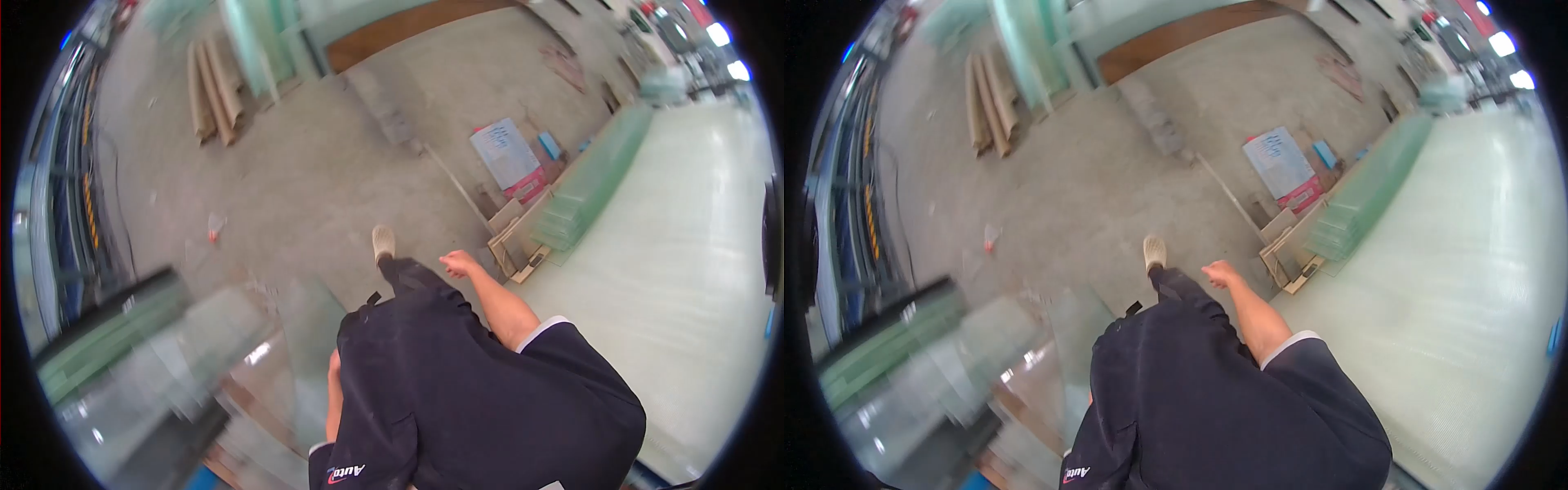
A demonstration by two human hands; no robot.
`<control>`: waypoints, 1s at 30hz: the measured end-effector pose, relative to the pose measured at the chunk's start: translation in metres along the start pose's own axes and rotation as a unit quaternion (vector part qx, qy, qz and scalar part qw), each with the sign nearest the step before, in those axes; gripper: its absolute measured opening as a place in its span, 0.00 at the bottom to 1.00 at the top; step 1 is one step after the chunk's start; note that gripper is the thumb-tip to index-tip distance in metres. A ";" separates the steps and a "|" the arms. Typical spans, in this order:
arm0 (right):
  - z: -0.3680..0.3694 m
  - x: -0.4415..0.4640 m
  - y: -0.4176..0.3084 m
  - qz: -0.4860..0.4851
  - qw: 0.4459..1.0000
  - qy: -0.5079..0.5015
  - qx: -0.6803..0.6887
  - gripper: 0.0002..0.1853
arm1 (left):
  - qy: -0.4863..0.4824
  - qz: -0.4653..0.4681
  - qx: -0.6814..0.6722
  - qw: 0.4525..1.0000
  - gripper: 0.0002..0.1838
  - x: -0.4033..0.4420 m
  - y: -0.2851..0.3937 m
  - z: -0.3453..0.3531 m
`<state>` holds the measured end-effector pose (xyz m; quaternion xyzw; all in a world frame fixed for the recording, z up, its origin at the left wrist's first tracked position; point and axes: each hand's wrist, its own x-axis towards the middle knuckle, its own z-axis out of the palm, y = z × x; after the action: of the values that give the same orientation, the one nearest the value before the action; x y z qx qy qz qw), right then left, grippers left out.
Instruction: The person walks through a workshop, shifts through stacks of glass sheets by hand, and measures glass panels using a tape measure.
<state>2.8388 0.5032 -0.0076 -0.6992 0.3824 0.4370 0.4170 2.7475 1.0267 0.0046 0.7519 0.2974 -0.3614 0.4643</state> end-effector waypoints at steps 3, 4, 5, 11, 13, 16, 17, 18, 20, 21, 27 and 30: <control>-0.040 0.013 -0.070 -0.067 0.996 0.042 0.047 0.22 | -0.007 0.025 0.027 0.999 0.30 0.064 0.092 0.006; -0.055 0.024 -0.092 -0.099 0.992 0.061 0.053 0.21 | -0.007 0.025 0.032 0.999 0.30 0.077 0.110 0.007; -0.066 0.030 -0.111 -0.130 0.987 0.078 0.057 0.21 | -0.005 0.023 0.038 0.999 0.29 0.088 0.125 0.004; -0.134 0.031 -0.197 -0.117 0.936 0.077 0.322 0.17 | -0.024 0.013 0.011 1.000 0.28 0.186 0.263 -0.008; -0.153 0.042 -0.240 -0.101 0.911 0.063 0.396 0.16 | -0.076 0.009 -0.003 0.997 0.27 0.226 0.318 -0.013; -0.180 0.024 -0.349 -0.199 0.870 0.041 0.450 0.14 | -0.068 0.074 0.038 0.994 0.25 0.286 0.380 -0.025; -0.191 0.014 -0.390 -0.234 0.854 0.019 0.464 0.14 | -0.088 0.075 0.062 0.991 0.25 0.303 0.396 -0.030; -0.203 0.020 -0.426 -0.270 0.866 0.004 0.420 0.16 | -0.072 0.086 0.039 0.993 0.26 0.321 0.408 -0.035; -0.226 0.030 -0.486 -0.322 0.888 0.008 0.327 0.20 | -0.063 0.080 0.023 0.995 0.28 0.350 0.439 -0.038; -0.243 0.037 -0.505 -0.322 0.885 0.020 0.334 0.20 | -0.068 0.061 0.038 0.995 0.28 0.362 0.451 -0.044; -0.306 0.118 -0.495 -0.230 0.940 0.248 0.044 0.24 | -0.238 -0.148 0.036 0.959 0.31 0.367 0.551 -0.083; -0.321 0.120 -0.412 -0.061 0.929 0.321 0.173 0.21 | -0.285 -0.034 0.135 0.948 0.33 0.418 0.582 -0.114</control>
<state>3.3425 0.3365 0.0699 -0.7408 0.5222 0.0903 0.4128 3.4683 0.9497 -0.0221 0.6626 0.1267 -0.6131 0.4110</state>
